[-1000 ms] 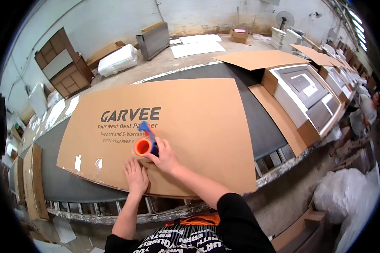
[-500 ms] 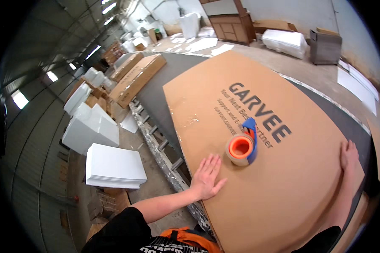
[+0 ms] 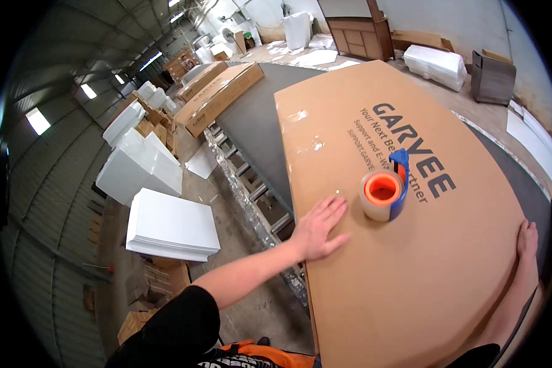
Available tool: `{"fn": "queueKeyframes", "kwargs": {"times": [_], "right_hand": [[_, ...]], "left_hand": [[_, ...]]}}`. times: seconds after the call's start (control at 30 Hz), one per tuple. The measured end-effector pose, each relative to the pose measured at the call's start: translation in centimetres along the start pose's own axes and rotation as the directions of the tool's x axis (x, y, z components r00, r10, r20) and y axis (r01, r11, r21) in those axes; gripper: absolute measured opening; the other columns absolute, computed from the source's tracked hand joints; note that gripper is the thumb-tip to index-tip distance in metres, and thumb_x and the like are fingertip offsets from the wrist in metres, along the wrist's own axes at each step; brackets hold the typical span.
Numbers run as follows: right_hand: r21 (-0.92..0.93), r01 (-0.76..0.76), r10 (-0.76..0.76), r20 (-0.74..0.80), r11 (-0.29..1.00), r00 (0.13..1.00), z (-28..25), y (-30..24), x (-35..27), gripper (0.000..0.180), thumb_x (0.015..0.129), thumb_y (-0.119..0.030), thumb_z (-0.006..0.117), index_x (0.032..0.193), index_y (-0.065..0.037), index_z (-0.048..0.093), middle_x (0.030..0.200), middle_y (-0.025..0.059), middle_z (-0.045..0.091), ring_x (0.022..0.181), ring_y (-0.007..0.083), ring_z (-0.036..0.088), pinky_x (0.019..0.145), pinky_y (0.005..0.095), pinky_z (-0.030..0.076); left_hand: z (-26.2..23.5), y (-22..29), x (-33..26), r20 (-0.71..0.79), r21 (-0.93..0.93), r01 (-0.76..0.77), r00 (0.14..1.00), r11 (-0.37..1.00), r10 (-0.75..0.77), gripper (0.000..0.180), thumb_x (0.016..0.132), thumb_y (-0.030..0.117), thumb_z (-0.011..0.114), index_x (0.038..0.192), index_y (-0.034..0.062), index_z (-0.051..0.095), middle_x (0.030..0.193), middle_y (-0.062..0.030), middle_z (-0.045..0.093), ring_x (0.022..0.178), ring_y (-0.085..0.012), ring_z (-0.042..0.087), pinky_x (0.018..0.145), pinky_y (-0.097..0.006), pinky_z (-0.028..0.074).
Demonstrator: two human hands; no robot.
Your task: The person folds cardboard around a white panel, applies tape from a dispenser to the seams, and places another white panel on top of the assembly.
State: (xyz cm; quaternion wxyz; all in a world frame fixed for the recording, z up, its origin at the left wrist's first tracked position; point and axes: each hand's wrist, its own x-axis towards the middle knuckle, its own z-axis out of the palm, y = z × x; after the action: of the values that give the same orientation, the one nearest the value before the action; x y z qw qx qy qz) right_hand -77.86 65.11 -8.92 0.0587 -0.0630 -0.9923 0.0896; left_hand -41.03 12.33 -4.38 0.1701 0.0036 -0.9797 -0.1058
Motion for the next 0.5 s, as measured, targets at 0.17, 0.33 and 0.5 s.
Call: {"fn": "queueKeyframes", "kwargs": {"times": [0.17, 0.33, 0.5], "right_hand": [[-0.113, 0.204, -0.208, -0.023, 0.972, 0.978, 2.7, 3.9, -6.8, 0.047, 0.097, -0.037, 0.034, 0.107, 0.004, 0.056, 0.115, 0.0286, 0.058, 0.099, 0.0465, 0.058, 0.087, 0.0526, 0.045], [0.202, 0.031, -0.009, -0.108, 0.979, 0.994, -0.6, 1.1, -23.5, 0.045, 0.09, -0.037, 0.042, 0.096, 0.003, 0.064, 0.104, 0.0266, 0.064, 0.103, 0.0426, 0.059, 0.086, 0.0481, 0.046], [0.287, -0.123, 0.164, -0.121, 0.95, 0.979, -7.2, -8.4, -43.7, 0.039, 0.084, -0.029, 0.045, 0.092, 0.002, 0.068, 0.098, 0.0268, 0.065, 0.095, 0.044, 0.062, 0.08, 0.0483, 0.049]], "left_hand": [[-1.1, -5.8, -1.0, 0.159, 0.003, 0.014, 0.987, 1.0, -0.014, 0.069, 0.095, 0.047, 0.045, 0.143, -0.0004, 0.036, 0.151, -0.0148, 0.034, 0.142, -0.0286, 0.026, 0.118, -0.04, 0.017], [-3.9, -8.7, -8.1, 0.24, 0.125, 0.058, 0.967, 0.99, -0.087, 0.07, 0.098, 0.047, 0.039, 0.146, -0.0037, 0.028, 0.154, -0.0195, 0.026, 0.145, -0.0319, 0.018, 0.119, -0.045, 0.011], [-10.0, -12.5, -18.2, 0.321, 0.133, -0.202, 0.935, 0.97, 0.151, 0.079, 0.096, 0.05, 0.041, 0.146, -0.0083, 0.022, 0.154, -0.0247, 0.022, 0.145, -0.0364, 0.013, 0.119, -0.047, 0.009]]}}
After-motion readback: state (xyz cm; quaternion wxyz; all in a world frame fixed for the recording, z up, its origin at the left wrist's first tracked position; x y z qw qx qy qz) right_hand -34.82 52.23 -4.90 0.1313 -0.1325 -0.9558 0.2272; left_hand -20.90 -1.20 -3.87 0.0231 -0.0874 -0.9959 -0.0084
